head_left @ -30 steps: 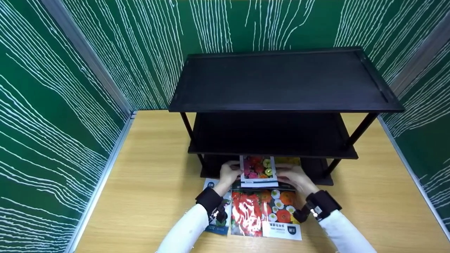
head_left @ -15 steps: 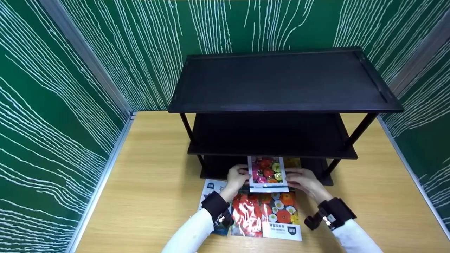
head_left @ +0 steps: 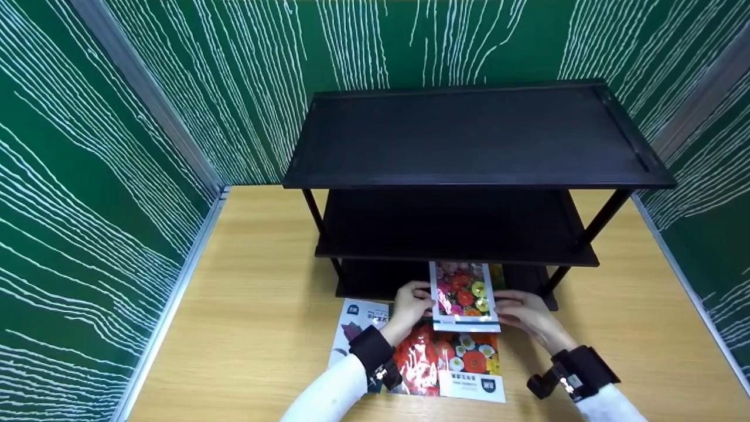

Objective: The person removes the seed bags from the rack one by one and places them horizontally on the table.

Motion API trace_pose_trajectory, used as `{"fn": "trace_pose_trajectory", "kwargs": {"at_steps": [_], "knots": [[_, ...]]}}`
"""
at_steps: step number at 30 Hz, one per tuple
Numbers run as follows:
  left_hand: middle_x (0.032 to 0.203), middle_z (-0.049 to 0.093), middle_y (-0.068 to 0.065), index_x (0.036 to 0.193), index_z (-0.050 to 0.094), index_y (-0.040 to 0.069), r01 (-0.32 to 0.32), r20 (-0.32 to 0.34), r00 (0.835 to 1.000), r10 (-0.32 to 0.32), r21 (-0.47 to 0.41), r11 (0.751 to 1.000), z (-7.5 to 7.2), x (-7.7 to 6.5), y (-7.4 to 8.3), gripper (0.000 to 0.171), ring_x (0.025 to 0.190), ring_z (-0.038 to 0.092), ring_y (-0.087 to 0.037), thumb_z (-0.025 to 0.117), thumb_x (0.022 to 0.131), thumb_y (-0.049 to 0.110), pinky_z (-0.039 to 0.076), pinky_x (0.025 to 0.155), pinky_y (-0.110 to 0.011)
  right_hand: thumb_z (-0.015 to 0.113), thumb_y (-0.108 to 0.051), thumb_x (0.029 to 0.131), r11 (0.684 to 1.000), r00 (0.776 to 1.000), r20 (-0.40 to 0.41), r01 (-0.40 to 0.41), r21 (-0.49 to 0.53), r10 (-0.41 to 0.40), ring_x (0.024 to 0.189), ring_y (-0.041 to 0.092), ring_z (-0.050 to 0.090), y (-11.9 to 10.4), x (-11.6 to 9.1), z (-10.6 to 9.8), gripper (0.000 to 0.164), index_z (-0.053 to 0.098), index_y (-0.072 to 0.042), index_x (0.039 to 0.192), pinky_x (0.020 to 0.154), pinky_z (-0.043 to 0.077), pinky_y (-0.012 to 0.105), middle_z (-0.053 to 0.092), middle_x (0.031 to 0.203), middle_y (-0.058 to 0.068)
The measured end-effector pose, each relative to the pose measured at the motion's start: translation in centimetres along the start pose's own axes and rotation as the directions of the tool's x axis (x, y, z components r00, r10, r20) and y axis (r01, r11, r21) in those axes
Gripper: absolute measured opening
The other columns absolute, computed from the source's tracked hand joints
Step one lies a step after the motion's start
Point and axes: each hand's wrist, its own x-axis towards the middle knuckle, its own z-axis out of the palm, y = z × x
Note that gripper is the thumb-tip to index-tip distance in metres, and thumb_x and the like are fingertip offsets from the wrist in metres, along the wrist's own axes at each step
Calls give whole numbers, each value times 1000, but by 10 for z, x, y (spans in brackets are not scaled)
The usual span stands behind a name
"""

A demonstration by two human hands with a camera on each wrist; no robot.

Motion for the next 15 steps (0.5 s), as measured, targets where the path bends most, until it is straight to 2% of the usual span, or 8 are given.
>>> {"fn": "trace_pose_trajectory", "kwargs": {"at_steps": [6, 9, 15], "knots": [[68, 52, -2, 102, 57, -6, -22, 25, 999, 22, -20, 1000, 13, -6, 0, 33, 56, 53, -10, 57, 70, -16, 54, 55, -36, 56, 5, 80, 995, 998, 48, 23, 93, -27, 80, 14, 61, 7, -14, -12, 49, 35, 18, 122, 77, 51, 27, 64, 86, 4], [68, 53, -2, 101, 58, -6, -35, 41, 999, 36, -9, 999, 20, -9, -1, 32, 56, 53, -11, 57, 71, -15, 54, 55, -37, 56, 5, 80, 994, 999, 45, 19, 104, -24, 80, 13, 61, 10, -21, -18, 45, 39, 17, 120, 76, 51, 26, 64, 85, 4], [68, 53, -3, 101, 58, -6, -47, 58, 997, 46, 1, 999, 31, -16, -6, 31, 57, 54, -14, 56, 71, -15, 53, 52, -35, 56, 5, 80, 993, 999, 36, 5, 117, -9, 77, 10, 61, 16, -32, -27, 29, 55, 1, 109, 74, 51, 23, 64, 82, 1]]}}
